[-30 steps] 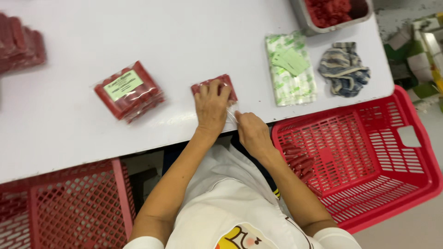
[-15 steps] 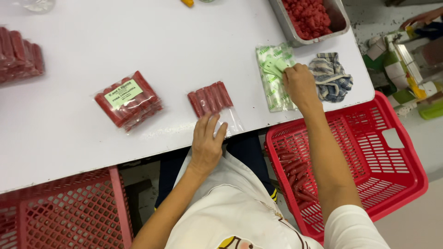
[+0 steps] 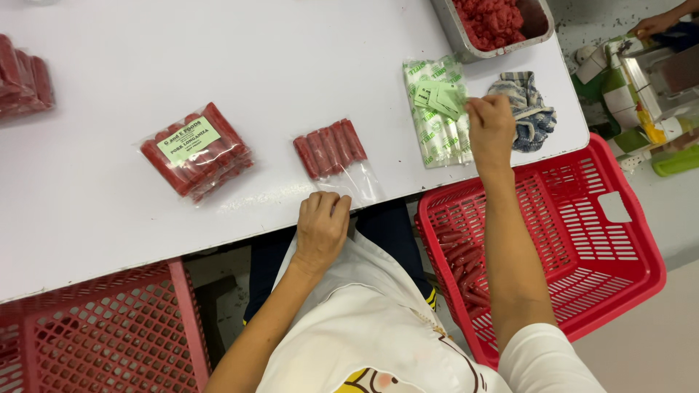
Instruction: The person places small sausages into clear plastic bags, adds a green label to each, and stacks the finished packages on a white table. The person repeatedly takes sausages from a red basket, fills the bags, and organizes the completed packs.
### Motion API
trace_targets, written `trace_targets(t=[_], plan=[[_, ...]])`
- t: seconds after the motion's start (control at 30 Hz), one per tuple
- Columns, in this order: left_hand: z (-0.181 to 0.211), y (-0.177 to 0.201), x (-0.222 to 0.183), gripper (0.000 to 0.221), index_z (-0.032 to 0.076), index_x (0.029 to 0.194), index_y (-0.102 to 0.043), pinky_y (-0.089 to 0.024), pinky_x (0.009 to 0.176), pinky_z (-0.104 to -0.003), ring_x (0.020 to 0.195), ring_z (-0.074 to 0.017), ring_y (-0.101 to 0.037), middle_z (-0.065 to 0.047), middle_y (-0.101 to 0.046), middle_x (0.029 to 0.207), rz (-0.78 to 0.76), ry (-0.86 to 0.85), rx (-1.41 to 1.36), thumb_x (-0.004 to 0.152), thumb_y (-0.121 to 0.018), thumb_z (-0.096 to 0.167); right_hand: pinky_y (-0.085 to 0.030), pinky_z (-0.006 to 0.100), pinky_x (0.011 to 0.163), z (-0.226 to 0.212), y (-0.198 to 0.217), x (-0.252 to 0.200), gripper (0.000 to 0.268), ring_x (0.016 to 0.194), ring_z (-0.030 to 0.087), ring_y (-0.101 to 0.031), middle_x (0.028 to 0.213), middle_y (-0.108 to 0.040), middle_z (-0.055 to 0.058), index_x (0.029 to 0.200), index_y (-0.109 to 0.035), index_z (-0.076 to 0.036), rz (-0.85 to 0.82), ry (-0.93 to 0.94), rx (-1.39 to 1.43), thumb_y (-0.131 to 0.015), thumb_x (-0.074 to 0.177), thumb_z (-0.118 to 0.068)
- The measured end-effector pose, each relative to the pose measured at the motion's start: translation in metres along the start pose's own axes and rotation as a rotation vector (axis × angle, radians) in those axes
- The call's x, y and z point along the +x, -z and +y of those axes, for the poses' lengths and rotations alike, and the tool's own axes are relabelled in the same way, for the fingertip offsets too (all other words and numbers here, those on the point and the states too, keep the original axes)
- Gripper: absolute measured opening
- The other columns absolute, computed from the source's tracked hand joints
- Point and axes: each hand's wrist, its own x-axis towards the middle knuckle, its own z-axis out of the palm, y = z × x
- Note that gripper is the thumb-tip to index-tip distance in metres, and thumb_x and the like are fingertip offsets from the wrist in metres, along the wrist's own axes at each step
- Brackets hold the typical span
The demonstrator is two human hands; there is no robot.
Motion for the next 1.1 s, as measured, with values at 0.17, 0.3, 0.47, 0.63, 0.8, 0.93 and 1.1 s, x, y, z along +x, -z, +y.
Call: trace_targets(t=[0.17, 0.3, 0.47, 0.63, 0.8, 0.93, 1.1], plan=[[0.003, 0.006, 0.003, 0.009, 0.011, 0.104, -0.071, -0.047, 0.07, -0.036, 0.087, -0.0258, -0.062, -0.005, -0.057, 0.087, 0.051, -0.03, 0.007, 0.095, -0.069, 0.01, -0.059, 0.035, 0.057, -0.067, 0.03, -0.028, 0.002, 0.058, 0.023, -0.067, 0.072, -0.065, 0.016, 0.107, -0.073, 0.003, 0.178, -0.378, 0.655, -0.071, 0.105, 0.003], [0.007, 0.012, 0.01, 0.006, 0.008, 0.101, -0.071, -0.047, 0.068, -0.036, 0.084, -0.027, -0.062, -0.007, -0.058, 0.086, 0.1, -0.043, -0.014, 0.097, -0.069, 0.011, -0.034, 0.026, 0.029, -0.141, 0.021, -0.103, 0.007, 0.035, 0.01, -0.045, 0.056, -0.046, 0.002, 0.089, -0.069, -0.007, -0.233, -0.988, 0.984, -0.069, 0.095, -0.007], [0.013, 0.014, 0.016, 0.007, 0.006, 0.101, -0.071, -0.048, 0.068, -0.037, 0.083, -0.0282, -0.063, -0.007, -0.058, 0.085, 0.129, -0.047, -0.014, 0.098, -0.067, 0.01, -0.021, 0.023, 0.027, -0.197, -0.009, -0.146, 0.01, 0.032, 0.007, -0.027, 0.049, -0.029, -0.002, 0.08, -0.07, -0.003, -0.623, -1.157, 1.29, -0.074, 0.089, -0.001], [0.03, 0.017, 0.028, 0.013, 0.001, 0.098, -0.069, -0.047, 0.064, -0.04, 0.075, -0.0321, -0.059, -0.012, -0.056, 0.084, 0.136, -0.076, -0.113, 0.101, -0.059, 0.008, -0.025, 0.018, 0.028, -0.244, -0.01, -0.095, 0.027, 0.03, 0.007, -0.035, 0.049, -0.035, -0.002, 0.074, -0.06, -0.006, -0.228, -1.352, 1.481, -0.073, 0.096, -0.015], [0.042, 0.017, 0.023, 0.016, 0.001, 0.105, -0.068, -0.049, 0.072, -0.039, 0.085, -0.0343, -0.06, -0.012, -0.057, 0.093, 0.08, -0.015, -0.395, 0.101, -0.053, 0.006, -0.044, 0.023, 0.042, -0.211, -0.056, -0.121, 0.009, 0.046, 0.008, -0.052, 0.06, -0.057, 0.002, 0.088, -0.073, 0.0, -0.201, -1.312, 1.373, -0.079, 0.09, -0.006], [-0.003, 0.038, 0.039, 0.021, 0.001, 0.114, -0.066, -0.049, 0.076, -0.045, 0.093, -0.0385, -0.059, -0.016, -0.059, 0.102, 0.05, 0.051, -0.435, 0.094, -0.059, -0.003, -0.028, 0.018, 0.031, -0.244, -0.013, -0.085, 0.016, 0.035, 0.007, -0.033, 0.052, -0.031, -0.005, 0.088, -0.067, -0.005, -0.302, -1.311, 1.413, -0.076, 0.094, -0.016], [-0.048, 0.023, 0.03, 0.019, 0.007, 0.111, -0.07, -0.051, 0.088, -0.044, 0.111, -0.0371, -0.058, -0.012, -0.059, 0.115, -0.105, 0.171, -0.284, 0.092, -0.071, 0.008, -0.029, 0.019, 0.03, -0.25, -0.022, -0.08, 0.024, 0.033, 0.007, -0.035, 0.05, -0.037, -0.001, 0.11, -0.069, -0.002, -0.262, -1.387, 1.341, -0.077, 0.093, -0.016]])
